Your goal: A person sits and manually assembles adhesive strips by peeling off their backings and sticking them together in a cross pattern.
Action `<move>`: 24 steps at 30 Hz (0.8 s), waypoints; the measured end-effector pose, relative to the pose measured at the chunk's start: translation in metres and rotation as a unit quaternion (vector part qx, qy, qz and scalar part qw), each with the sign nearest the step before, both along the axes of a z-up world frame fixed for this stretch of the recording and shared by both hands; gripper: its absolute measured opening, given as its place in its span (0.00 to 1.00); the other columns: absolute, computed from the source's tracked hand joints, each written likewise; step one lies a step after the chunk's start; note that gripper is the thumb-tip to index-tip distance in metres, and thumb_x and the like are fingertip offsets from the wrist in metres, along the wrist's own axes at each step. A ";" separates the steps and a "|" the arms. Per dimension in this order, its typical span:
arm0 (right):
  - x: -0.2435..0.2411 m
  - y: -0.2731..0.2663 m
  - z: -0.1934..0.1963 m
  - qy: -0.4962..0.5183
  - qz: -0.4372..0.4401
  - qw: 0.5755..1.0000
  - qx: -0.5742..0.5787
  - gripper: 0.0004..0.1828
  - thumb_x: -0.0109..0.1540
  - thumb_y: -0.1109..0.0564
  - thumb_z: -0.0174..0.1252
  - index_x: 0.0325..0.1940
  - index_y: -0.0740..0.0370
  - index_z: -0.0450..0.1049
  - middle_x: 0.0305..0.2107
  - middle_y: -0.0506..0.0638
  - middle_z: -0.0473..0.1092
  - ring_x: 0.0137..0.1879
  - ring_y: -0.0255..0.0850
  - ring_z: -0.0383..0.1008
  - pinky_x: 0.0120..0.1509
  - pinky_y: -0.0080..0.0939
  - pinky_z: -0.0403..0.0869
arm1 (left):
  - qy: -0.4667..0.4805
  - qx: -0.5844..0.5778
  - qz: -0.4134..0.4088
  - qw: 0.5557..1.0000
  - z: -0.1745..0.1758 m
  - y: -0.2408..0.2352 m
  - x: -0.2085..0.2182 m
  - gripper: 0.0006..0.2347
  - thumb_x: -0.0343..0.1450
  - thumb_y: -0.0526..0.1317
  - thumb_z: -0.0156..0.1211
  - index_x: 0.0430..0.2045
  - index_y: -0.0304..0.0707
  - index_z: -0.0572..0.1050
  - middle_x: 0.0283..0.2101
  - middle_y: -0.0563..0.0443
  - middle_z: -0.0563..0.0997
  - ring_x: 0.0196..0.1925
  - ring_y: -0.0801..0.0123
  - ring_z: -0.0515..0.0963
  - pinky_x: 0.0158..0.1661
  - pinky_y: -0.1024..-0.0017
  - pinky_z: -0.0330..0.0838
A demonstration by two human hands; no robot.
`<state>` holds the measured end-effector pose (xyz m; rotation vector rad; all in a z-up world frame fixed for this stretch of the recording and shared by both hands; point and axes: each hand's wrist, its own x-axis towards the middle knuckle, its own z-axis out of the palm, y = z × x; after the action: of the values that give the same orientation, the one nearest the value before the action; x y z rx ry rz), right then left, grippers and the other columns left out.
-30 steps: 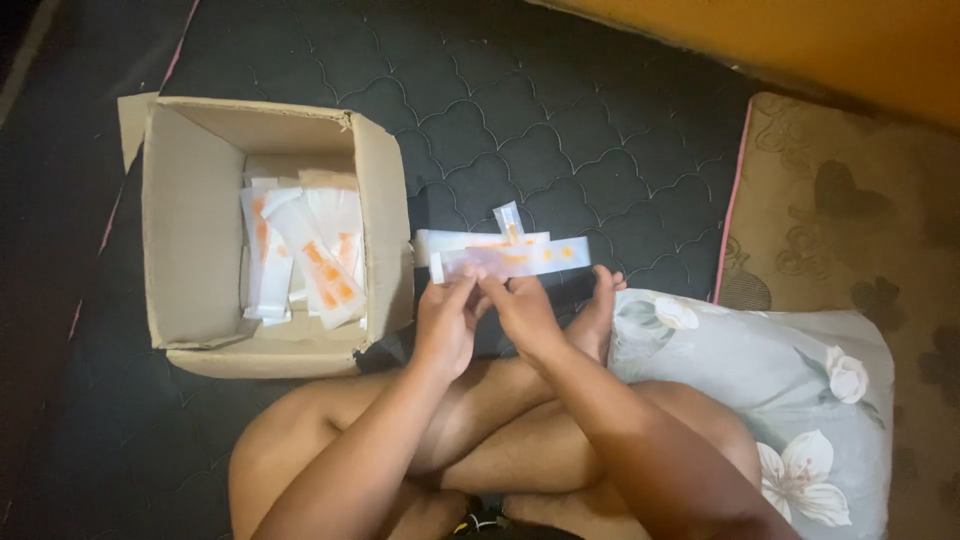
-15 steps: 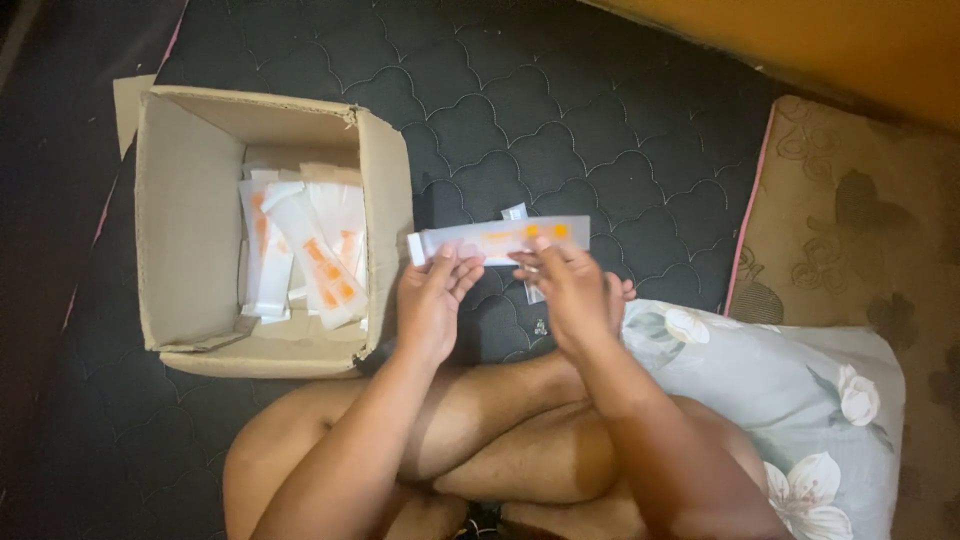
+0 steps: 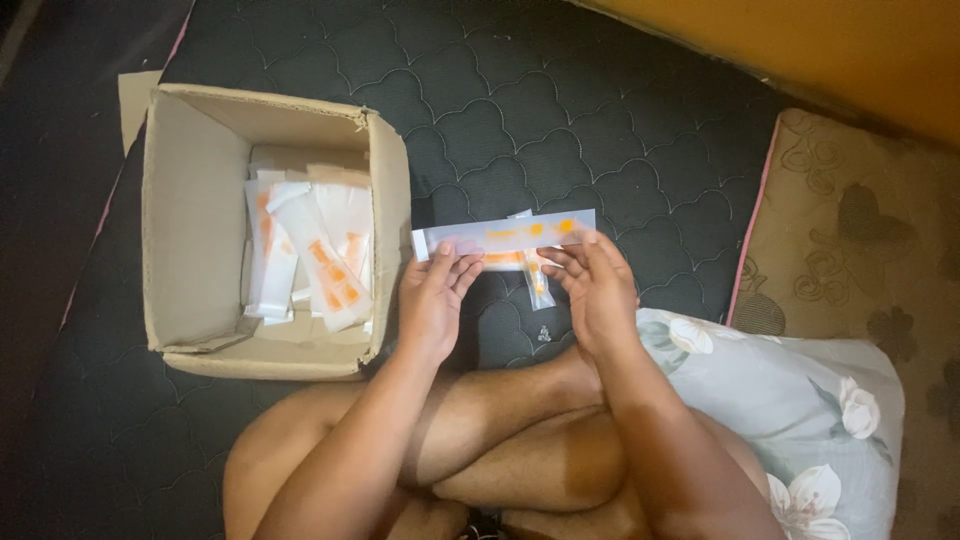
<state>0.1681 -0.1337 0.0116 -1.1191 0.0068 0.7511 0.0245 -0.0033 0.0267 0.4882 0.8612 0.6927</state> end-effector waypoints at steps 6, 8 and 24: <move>0.006 -0.001 -0.003 0.010 0.001 1.000 0.011 0.13 0.74 0.56 0.40 0.49 0.65 0.69 0.39 0.57 0.74 0.51 0.57 0.81 0.52 0.49 0.82 | -0.019 0.002 0.002 1.000 0.003 -0.001 0.000 0.05 0.75 0.39 0.60 0.34 0.39 0.72 0.32 0.52 0.81 0.41 0.63 0.86 0.52 0.63 0.83; 0.010 0.000 -0.004 0.002 0.004 1.000 -0.001 0.12 0.74 0.57 0.42 0.50 0.65 0.69 0.38 0.55 0.72 0.50 0.54 0.81 0.51 0.46 0.82 | -0.022 0.007 -0.004 1.000 0.002 0.000 0.000 0.05 0.75 0.39 0.59 0.34 0.40 0.71 0.32 0.53 0.80 0.41 0.63 0.86 0.52 0.63 0.82; -0.013 0.008 -0.004 -0.453 0.176 0.856 -0.175 0.06 0.63 0.58 0.66 0.45 0.55 0.80 0.37 0.49 0.70 0.54 0.48 0.72 0.65 0.47 0.67 | 0.108 0.191 -0.162 0.962 -0.014 -0.009 -0.002 0.05 0.74 0.38 0.61 0.28 0.44 0.74 0.28 0.59 0.73 0.35 0.76 0.77 0.42 0.73 0.75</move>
<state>0.1554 -0.1260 0.0080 -1.7727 -0.9154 0.4790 0.0222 -0.0120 0.0130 1.0428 0.8273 0.5066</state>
